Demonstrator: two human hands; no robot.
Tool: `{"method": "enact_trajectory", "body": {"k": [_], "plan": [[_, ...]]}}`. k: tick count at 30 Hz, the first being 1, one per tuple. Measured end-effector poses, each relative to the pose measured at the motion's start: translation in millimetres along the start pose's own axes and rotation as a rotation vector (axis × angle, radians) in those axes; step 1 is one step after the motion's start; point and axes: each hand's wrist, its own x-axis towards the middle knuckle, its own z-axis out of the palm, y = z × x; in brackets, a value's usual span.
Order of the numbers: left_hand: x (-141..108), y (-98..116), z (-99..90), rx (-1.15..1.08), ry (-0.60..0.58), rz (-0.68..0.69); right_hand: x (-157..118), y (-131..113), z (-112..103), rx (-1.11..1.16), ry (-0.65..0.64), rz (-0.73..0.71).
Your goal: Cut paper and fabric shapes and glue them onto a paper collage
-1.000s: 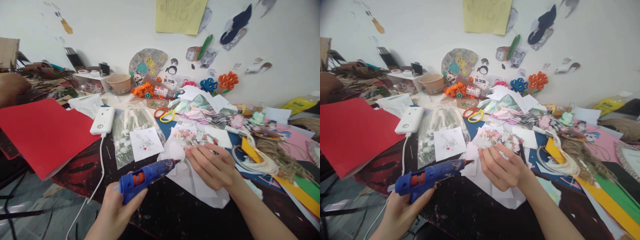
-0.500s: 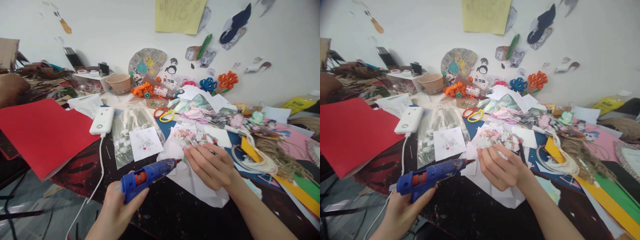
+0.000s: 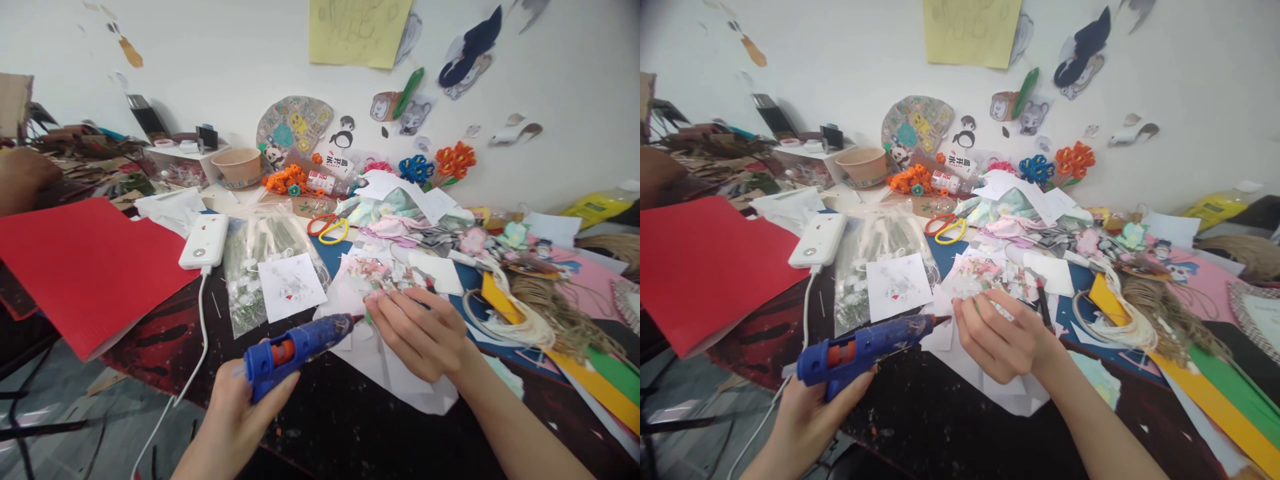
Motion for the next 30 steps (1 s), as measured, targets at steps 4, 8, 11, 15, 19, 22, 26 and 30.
{"method": "enact_trajectory", "body": {"k": [4,8,11,15,19,22,26,30], "plan": [[3,3,-1.2,-0.028,0.019,0.010,1,-2,0,-0.004,0.001,0.012],[6,3,-2.9,-0.037,0.017,0.056,2,-2,0,0.006,0.009,0.022],[7,1,-2.6,-0.046,0.018,0.060,2,-3,0,0.006,0.020,0.015],[6,2,-1.3,-0.027,0.039,0.030,1,-3,-1,0.004,0.008,0.006],[7,6,-0.5,-0.023,0.045,-0.006,0,-3,0,0.001,0.011,0.003],[8,7,-0.6,-0.023,0.064,0.009,0,-3,1,0.003,0.025,-0.006],[10,8,-1.5,-0.025,0.066,0.021,3,-3,-1,0.012,0.020,0.002],[11,7,-1.5,-0.044,0.070,0.022,5,-3,-3,-0.011,-0.003,0.016]]}}
